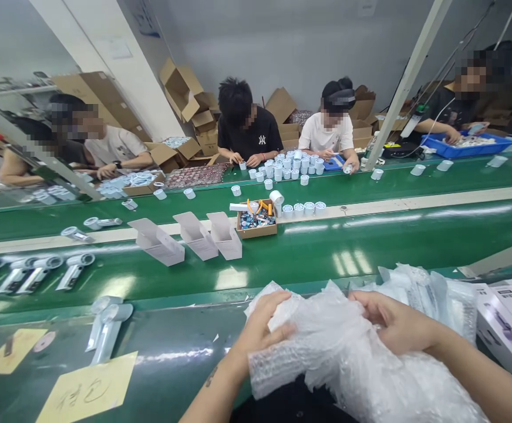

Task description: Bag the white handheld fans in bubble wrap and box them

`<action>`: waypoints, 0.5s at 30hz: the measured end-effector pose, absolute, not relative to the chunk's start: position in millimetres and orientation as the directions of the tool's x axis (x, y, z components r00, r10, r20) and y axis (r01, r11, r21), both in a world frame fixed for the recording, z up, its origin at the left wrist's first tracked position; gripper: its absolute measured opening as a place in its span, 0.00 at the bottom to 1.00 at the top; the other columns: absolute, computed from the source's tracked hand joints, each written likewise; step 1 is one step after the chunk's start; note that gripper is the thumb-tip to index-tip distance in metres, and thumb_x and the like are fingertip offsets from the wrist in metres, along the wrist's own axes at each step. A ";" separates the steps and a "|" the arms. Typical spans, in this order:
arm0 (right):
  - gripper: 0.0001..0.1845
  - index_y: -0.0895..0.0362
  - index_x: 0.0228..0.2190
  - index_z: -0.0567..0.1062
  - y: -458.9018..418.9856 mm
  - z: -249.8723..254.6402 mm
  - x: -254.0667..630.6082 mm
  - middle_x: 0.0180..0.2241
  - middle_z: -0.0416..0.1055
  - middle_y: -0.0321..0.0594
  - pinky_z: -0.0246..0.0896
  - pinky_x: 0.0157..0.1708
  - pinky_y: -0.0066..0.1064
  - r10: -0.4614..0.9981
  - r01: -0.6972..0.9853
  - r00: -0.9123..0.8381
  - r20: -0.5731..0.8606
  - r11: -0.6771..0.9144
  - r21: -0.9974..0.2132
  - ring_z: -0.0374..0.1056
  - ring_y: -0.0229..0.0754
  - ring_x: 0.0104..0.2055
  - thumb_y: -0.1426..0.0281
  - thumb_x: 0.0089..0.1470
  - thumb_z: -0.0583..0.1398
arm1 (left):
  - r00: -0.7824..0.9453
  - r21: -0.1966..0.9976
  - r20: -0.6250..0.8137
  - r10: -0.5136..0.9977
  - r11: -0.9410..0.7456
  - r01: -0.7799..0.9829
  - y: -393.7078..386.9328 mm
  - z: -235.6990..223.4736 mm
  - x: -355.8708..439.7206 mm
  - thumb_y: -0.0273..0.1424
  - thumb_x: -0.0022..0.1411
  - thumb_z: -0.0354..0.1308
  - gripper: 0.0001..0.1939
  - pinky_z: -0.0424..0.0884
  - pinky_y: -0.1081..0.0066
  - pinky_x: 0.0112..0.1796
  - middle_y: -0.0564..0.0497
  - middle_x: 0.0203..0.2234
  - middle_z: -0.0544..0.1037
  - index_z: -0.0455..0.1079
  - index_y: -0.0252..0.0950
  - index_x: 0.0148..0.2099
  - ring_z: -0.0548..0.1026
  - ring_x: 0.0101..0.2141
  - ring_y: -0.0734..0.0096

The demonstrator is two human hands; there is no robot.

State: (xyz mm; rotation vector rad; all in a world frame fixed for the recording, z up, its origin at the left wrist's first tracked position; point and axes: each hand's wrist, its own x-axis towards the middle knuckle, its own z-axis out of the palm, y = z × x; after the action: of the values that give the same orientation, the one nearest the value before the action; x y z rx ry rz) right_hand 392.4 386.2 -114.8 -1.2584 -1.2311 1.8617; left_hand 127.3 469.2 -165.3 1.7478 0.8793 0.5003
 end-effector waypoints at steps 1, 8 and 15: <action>0.16 0.56 0.32 0.67 386.4 -114.5 391.7 0.29 0.72 0.34 0.64 0.37 0.32 0.829 0.023 -0.405 -0.385 -0.412 -0.911 0.70 0.42 0.36 0.76 0.38 0.64 | 0.700 0.949 -0.092 0.708 -0.150 0.276 466.1 -162.7 131.4 0.41 0.52 0.64 0.32 0.66 0.59 0.51 0.43 0.56 0.68 0.65 0.42 0.59 0.66 0.55 0.53; 0.15 0.55 0.32 0.67 375.3 -112.4 402.6 0.30 0.71 0.34 0.60 0.31 0.28 0.817 0.017 -0.386 -0.429 -0.459 -0.888 0.68 0.38 0.32 0.73 0.41 0.66 | 0.635 0.894 -0.016 0.773 -0.273 0.356 456.6 -174.1 144.0 0.27 0.58 0.50 0.26 0.66 0.63 0.49 0.46 0.46 0.76 0.64 0.39 0.59 0.73 0.45 0.60; 0.54 0.51 0.65 0.43 355.0 -110.8 420.9 0.32 0.72 0.35 0.65 0.37 0.33 0.857 0.109 -0.336 -0.392 -0.378 -0.919 0.70 0.42 0.34 0.73 0.44 0.65 | 0.551 0.828 -0.184 0.814 -0.174 0.534 489.7 -156.1 138.2 0.41 0.63 0.49 0.19 0.68 0.66 0.41 0.49 0.36 0.80 0.70 0.43 0.53 0.76 0.38 0.58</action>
State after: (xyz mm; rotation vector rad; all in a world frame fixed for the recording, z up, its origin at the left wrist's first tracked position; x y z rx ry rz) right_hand 420.9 355.0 -110.8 -1.3446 -1.2866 1.7695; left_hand 138.2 489.7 -156.1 1.8483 1.1038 0.3742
